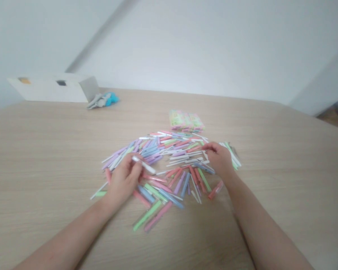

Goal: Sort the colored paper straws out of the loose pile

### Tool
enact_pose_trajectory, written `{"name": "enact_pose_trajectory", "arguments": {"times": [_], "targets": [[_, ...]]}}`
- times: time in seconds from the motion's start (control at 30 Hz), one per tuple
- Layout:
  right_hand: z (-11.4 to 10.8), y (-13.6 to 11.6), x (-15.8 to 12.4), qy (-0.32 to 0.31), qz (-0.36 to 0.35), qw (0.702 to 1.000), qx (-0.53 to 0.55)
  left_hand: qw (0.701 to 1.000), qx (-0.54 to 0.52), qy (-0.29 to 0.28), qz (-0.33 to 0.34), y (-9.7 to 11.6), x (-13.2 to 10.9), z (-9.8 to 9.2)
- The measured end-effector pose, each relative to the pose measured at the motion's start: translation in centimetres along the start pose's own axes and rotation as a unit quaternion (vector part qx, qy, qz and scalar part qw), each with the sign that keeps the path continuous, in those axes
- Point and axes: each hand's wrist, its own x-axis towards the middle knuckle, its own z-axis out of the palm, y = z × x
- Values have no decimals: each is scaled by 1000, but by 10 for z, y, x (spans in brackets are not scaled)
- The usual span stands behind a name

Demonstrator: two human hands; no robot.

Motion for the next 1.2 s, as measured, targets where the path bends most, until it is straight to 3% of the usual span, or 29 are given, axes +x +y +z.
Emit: {"name": "enact_pose_trajectory", "arguments": {"times": [0.3, 0.6, 0.77, 0.9, 0.97, 1.03, 1.1, 1.13, 1.2], "targets": [[0, 10, 5, -59, 23, 995, -73, 1000, -24, -13, -11, -3, 0, 2], [4, 13, 2, -122, -20, 982, -141, 1000, -6, -14, -11, 0, -2, 0], [11, 11, 0, -155, -45, 977, -141, 1000, -9, -9, -6, -4, 0, 0], [4, 0, -2, -173, -73, 974, -125, 1000, -5, -1, -7, -5, 0, 0], [-5, -9, -6, -213, -96, 967, -103, 1000, -6, -2, -9, -4, 0, 0], [-16, -19, -14, -330, -102, 937, -58, 1000, -10, -4, -10, -3, -1, 0], [-24, -30, -23, -452, -63, 889, -38, 1000, -11, -4, -11, -3, -1, 0], [-26, -35, -28, -485, -40, 873, -42, 1000, -9, -4, -10, -3, -1, 0], [-27, -42, -36, -503, -59, 858, -86, 1000, -2, -3, -7, -4, -1, 0]]}}
